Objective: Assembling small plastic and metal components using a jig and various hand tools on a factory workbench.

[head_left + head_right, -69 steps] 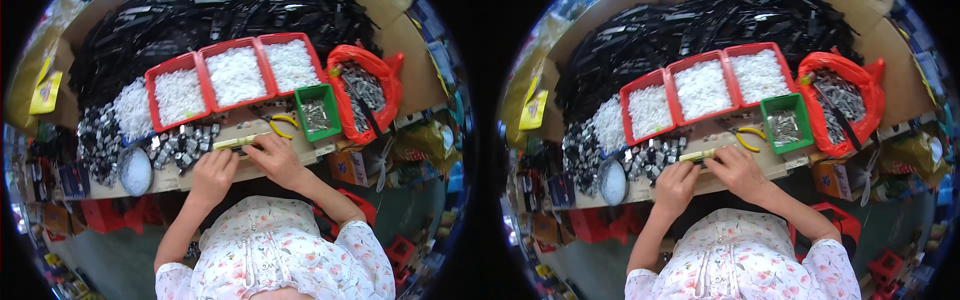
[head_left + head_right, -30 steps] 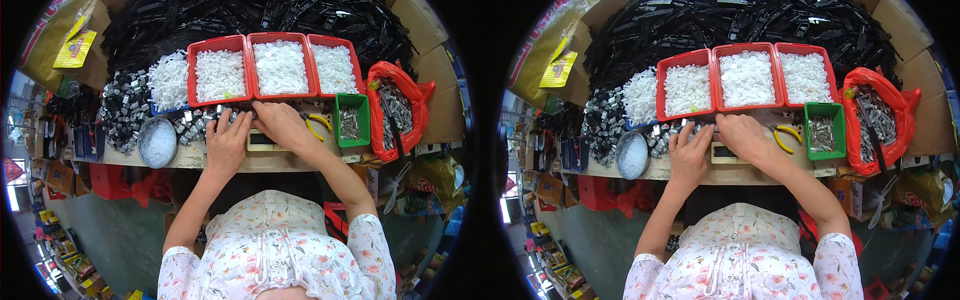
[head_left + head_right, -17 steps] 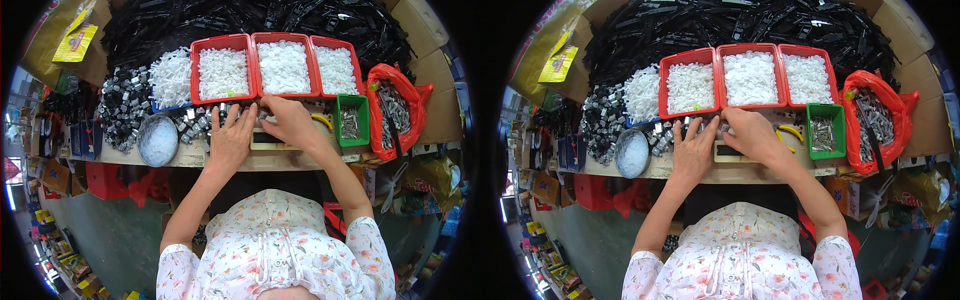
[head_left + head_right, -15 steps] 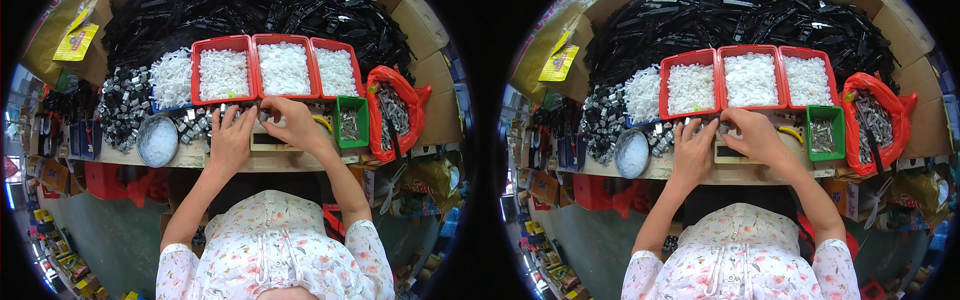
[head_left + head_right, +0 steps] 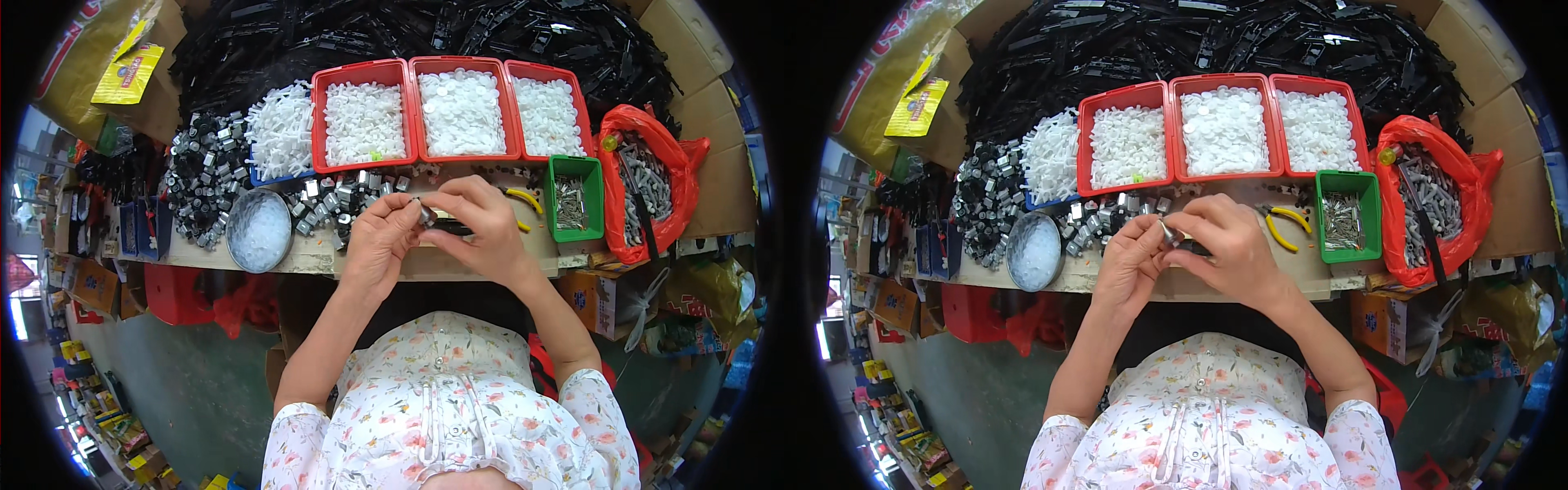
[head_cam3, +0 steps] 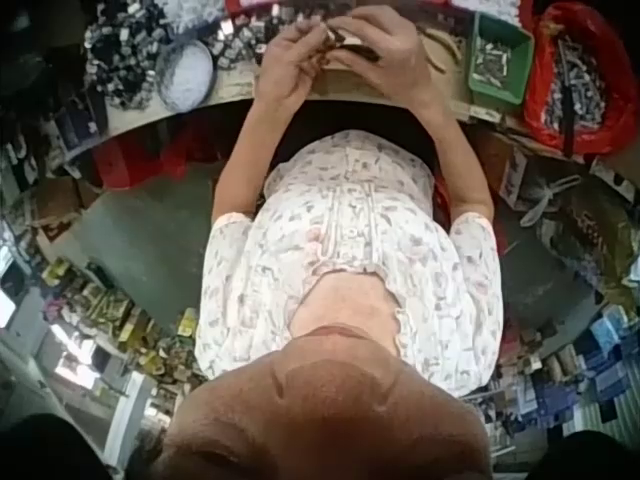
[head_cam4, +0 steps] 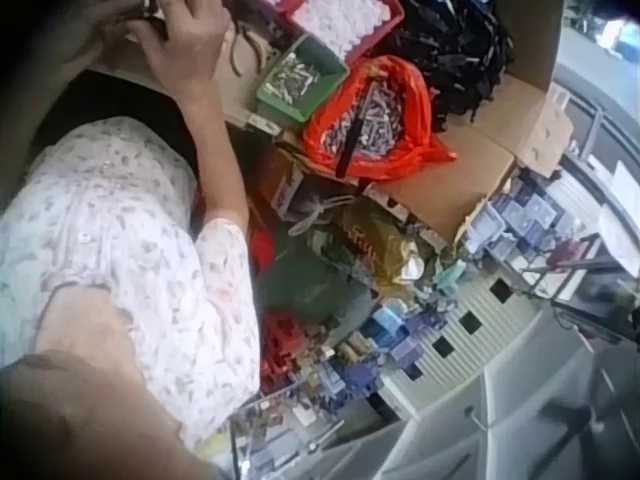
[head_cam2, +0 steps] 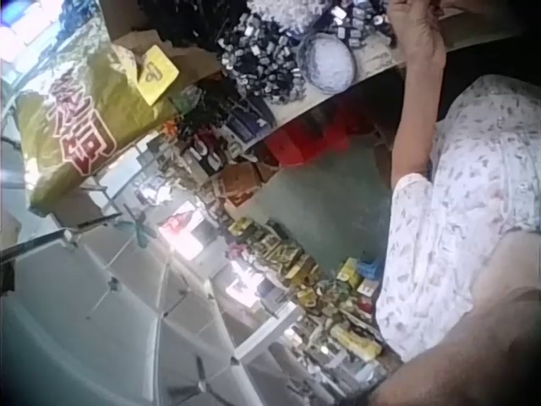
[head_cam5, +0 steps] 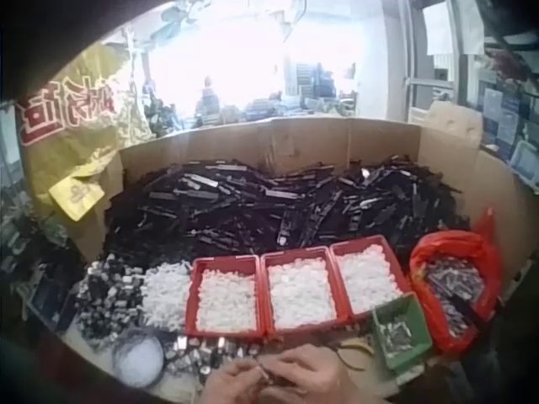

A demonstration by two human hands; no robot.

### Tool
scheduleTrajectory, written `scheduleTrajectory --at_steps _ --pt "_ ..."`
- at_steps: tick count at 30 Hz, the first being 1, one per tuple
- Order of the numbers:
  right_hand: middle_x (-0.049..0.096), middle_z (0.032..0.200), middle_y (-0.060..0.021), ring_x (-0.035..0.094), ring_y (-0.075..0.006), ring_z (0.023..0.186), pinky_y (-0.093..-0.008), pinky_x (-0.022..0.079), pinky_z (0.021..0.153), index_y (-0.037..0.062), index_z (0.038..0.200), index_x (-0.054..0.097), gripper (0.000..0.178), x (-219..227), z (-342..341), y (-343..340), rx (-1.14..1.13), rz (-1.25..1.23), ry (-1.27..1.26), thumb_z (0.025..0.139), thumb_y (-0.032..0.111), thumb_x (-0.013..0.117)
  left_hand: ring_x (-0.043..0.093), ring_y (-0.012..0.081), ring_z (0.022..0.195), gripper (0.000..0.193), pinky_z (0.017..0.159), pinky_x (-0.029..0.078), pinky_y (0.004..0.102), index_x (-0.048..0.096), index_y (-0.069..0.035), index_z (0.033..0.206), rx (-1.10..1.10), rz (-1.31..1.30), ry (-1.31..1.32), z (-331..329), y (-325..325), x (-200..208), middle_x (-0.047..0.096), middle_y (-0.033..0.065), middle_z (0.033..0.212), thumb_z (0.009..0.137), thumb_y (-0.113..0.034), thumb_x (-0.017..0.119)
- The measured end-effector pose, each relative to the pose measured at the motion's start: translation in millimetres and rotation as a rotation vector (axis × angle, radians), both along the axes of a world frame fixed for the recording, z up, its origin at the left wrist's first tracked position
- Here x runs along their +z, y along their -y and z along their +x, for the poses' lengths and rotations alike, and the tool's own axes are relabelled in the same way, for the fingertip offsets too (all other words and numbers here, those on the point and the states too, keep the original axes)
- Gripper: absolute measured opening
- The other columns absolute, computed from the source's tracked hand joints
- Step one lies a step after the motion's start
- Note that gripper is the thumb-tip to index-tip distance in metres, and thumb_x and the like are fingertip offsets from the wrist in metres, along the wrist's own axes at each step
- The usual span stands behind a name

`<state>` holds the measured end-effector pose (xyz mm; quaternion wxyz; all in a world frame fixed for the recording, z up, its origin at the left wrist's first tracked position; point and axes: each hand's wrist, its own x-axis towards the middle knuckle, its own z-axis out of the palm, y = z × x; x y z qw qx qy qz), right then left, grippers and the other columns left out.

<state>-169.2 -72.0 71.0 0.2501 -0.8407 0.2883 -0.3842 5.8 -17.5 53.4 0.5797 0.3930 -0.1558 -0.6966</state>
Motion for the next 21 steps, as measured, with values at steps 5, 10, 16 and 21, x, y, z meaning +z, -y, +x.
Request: scheduleTrajectory --at_steps 5,10,16,21 --pt "0.064 0.102 -0.0112 0.062 -0.0292 0.089 -0.0384 0.048 0.077 0.0040 0.101 0.070 0.030 -10 2 -4 -0.131 -0.135 -0.096 0.074 0.013 0.080 0.066 0.0109 0.085 0.019 0.073 0.052 0.0235 0.062 -0.004 0.112 0.019 -0.062 0.339 3 -8 -7 0.070 0.0068 0.098 0.095 -0.010 0.069" --pt "0.062 0.105 -0.0082 0.060 -0.0278 0.097 -0.0399 0.045 0.079 0.0059 0.100 0.069 0.026 -31 -3 -2 -0.034 -0.006 -0.144 0.076 0.013 0.077 0.066 0.0152 0.085 0.015 0.071 0.050 0.0275 0.067 -0.002 0.103 0.120 -0.293 1.056 7 -23 -5 0.070 0.0077 0.098 0.091 -0.009 0.072" --pt "0.061 0.102 -0.0068 0.058 -0.0278 0.102 -0.0412 0.043 0.086 0.0057 0.099 0.068 0.024 -26 0 -3 -0.026 -0.056 -0.297 0.077 0.013 0.074 0.065 0.0311 0.093 0.016 0.080 0.052 0.0371 0.069 0.001 0.102 0.164 -0.619 1.483 8 -26 -19 0.067 0.0145 0.103 0.087 -0.003 0.070" --pt "0.061 0.102 -0.0067 0.058 -0.0271 0.102 -0.0413 0.043 0.087 0.0057 0.099 0.068 0.024 -28 -1 -4 -0.015 -0.078 -0.331 0.077 0.013 0.074 0.063 0.0331 0.104 0.022 0.085 0.051 0.0418 0.069 0.000 0.105 0.132 -0.813 1.659 10 -23 -34 0.065 0.0138 0.107 0.083 -0.004 0.072"
